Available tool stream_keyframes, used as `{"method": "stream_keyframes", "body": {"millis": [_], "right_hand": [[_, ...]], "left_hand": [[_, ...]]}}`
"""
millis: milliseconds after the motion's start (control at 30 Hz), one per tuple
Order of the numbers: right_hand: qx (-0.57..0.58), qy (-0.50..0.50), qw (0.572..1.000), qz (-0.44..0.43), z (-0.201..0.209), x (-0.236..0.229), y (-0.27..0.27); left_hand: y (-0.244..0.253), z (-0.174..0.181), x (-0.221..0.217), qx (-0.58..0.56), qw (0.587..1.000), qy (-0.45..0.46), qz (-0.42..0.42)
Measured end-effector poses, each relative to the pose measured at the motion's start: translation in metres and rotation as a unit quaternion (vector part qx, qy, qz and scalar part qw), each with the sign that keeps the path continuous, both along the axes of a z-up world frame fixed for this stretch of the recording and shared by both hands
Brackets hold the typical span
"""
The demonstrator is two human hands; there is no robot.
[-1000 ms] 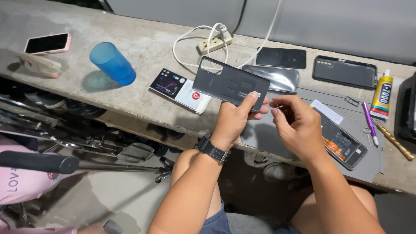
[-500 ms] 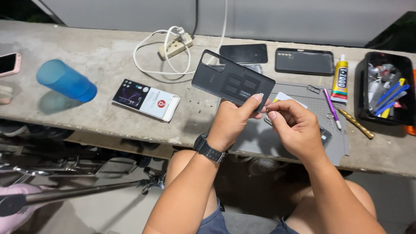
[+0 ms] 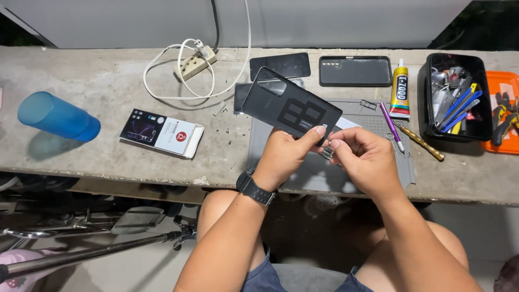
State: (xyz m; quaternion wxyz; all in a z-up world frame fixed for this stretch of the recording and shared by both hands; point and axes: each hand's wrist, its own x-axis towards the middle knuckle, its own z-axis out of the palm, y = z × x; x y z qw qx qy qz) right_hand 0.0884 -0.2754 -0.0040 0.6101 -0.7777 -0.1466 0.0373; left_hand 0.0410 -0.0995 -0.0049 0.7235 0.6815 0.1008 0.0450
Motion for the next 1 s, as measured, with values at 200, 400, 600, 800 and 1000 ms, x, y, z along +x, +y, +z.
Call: {"method": "stream_keyframes", "body": {"millis": [200, 400, 600, 800, 1000], "right_hand": [[-0.001, -0.027, 1.000, -0.002, -0.001, -0.001, 0.007], [0.036, -0.056, 0.998, 0.005, -0.008, -0.007, 0.018], [0.000, -0.066, 0.998, 0.021, -0.003, -0.008, 0.030], [-0.023, -0.064, 0.997, 0.026, 0.000, -0.010, 0.042], [-0.025, -0.071, 0.997, 0.032, -0.002, -0.012, 0.052]], "left_hand": [[-0.001, -0.020, 0.016, -0.118, 0.992, -0.029, 0.024], [0.006, -0.007, 0.008, -0.170, 0.983, -0.047, 0.049], [0.016, -0.010, 0.003, -0.126, 0.989, -0.045, 0.063], [0.027, -0.010, -0.005, -0.099, 0.991, -0.042, 0.075], [0.034, 0.001, -0.014, -0.043, 0.995, -0.013, 0.089]]}}
